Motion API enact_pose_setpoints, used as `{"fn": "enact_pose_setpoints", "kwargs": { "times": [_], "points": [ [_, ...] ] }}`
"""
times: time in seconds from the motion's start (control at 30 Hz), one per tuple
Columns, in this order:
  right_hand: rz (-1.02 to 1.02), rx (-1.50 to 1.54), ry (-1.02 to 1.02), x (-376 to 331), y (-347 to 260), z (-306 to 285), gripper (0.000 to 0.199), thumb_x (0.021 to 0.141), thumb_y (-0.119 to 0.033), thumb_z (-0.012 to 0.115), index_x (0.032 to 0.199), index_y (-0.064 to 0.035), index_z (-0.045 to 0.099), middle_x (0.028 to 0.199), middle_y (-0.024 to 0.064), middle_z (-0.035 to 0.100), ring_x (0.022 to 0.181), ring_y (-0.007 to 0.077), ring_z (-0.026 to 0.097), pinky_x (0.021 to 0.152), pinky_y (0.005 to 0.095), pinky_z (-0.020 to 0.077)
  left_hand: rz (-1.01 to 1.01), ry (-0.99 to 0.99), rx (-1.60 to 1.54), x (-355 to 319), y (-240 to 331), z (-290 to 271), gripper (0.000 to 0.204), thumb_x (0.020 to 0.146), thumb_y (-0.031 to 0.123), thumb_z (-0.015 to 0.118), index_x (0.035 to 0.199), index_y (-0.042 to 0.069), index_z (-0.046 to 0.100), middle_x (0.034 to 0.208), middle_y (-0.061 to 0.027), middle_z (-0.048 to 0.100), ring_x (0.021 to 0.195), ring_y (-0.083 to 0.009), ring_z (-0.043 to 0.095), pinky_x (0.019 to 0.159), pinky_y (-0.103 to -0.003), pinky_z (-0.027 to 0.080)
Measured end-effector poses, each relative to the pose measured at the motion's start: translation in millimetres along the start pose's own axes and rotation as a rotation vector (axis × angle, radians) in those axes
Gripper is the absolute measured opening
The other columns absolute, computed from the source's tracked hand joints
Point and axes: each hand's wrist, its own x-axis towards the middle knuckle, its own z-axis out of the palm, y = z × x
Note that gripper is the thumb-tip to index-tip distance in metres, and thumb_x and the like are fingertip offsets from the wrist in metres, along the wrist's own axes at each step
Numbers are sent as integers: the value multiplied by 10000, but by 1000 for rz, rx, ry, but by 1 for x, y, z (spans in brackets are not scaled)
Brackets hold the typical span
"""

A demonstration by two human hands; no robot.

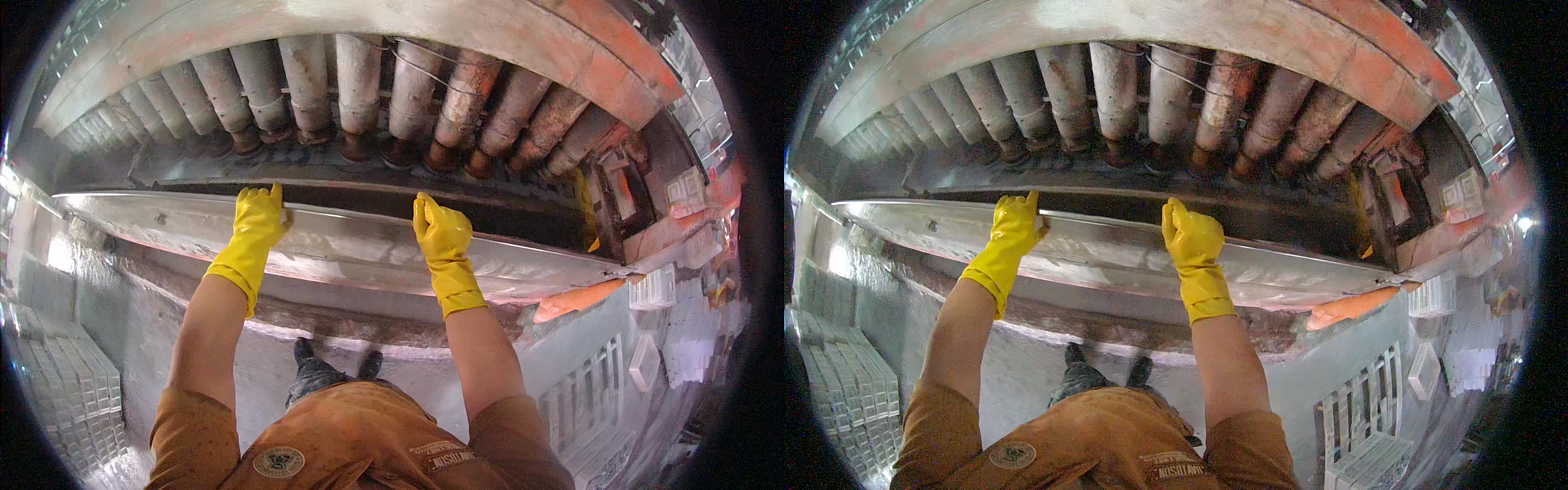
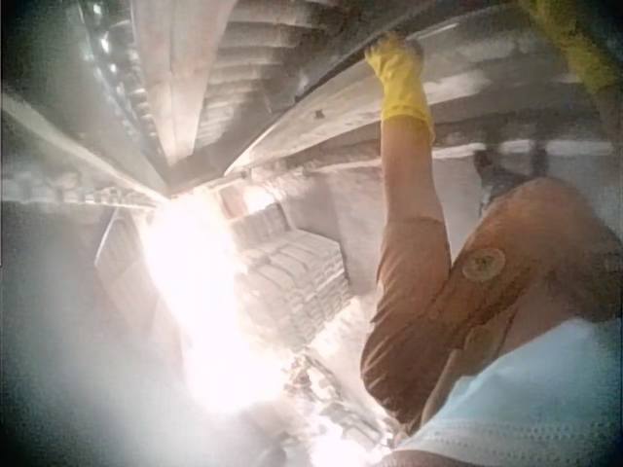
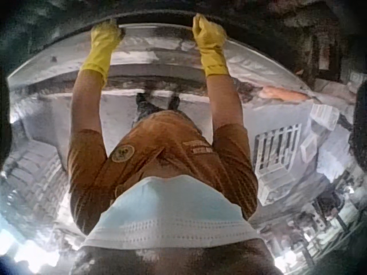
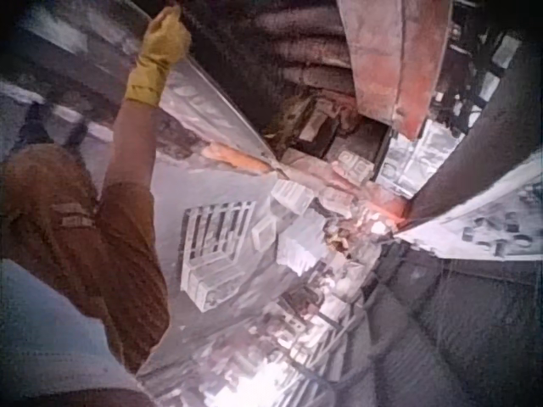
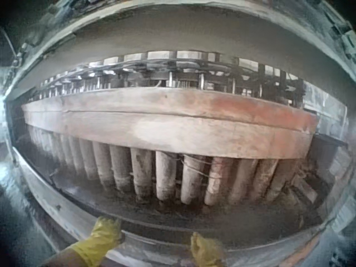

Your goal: The person repeatedly lifts and places a long metal tray onto a roller conveyor, adjusting its position to align with white square tiles. The person also uses a metal bar to push tiles within a blue crate.

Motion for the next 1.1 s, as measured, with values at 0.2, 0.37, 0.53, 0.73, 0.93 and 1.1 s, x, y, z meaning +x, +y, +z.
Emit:
{"fn": "enact_pose_setpoints", "kwargs": {
  "times": [0.2, 0.37, 0.53, 0.73, 0.93, 1.1],
  "points": [
    [-3, 23, -18, 9, 6, 5, 146, 962, -252, 751, 1020, -138, 820, 691, 93, 691, 577, 322, 645, 549, 448, 493, -15, -186, -8, 16, -3, -7, 886, 779, 423, 856, 1495, 20, 525, 1199, -182, 707, 1180, -364, 649, 1111, -497, 430],
    [-57, -13, 69, 14, 12, 13, 160, 957, -277, 746, 982, -133, 811, 665, 105, 680, 560, 329, 645, 539, 457, 499, 7, -295, -4, 28, -3, -20, 896, 774, 443, 855, 1493, 24, 522, 1195, -184, 707, 1200, -365, 653, 1113, -498, 430],
    [-56, 5, 55, 18, 11, 14, 157, 952, -269, 751, 948, -121, 803, 662, 113, 681, 555, 332, 648, 530, 458, 500, -27, -298, -5, 33, -4, -14, 899, 790, 466, 840, 1505, 33, 510, 1222, -184, 705, 1214, -365, 651, 1113, -498, 431],
    [-76, 7, 79, 21, 11, 13, 179, 966, -277, 739, 973, -113, 811, 661, 109, 683, 557, 325, 654, 529, 453, 503, -29, -386, 49, 38, 4, -28, 910, 815, 488, 825, 1529, 41, 480, 1266, -186, 696, 1237, -367, 642, 1133, -496, 424],
    [-67, -10, 56, 6, 4, 5, 179, 968, -282, 740, 982, -121, 816, 649, 95, 671, 546, 313, 643, 519, 451, 492, -75, -359, 62, 16, 6, -26, 866, 813, 512, 819, 1503, 78, 525, 1317, -154, 692, 1279, -333, 636, 1157, -469, 398],
    [-81, -5, 95, -8, 2, -2, 182, 976, -292, 732, 966, -133, 819, 610, 85, 644, 531, 315, 631, 512, 451, 480, -68, -310, 11, -3, 8, -23, 933, 770, 494, 849, 1512, 45, 506, 1257, -187, 700, 1222, -369, 646, 1138, -500, 414]
  ]
}}
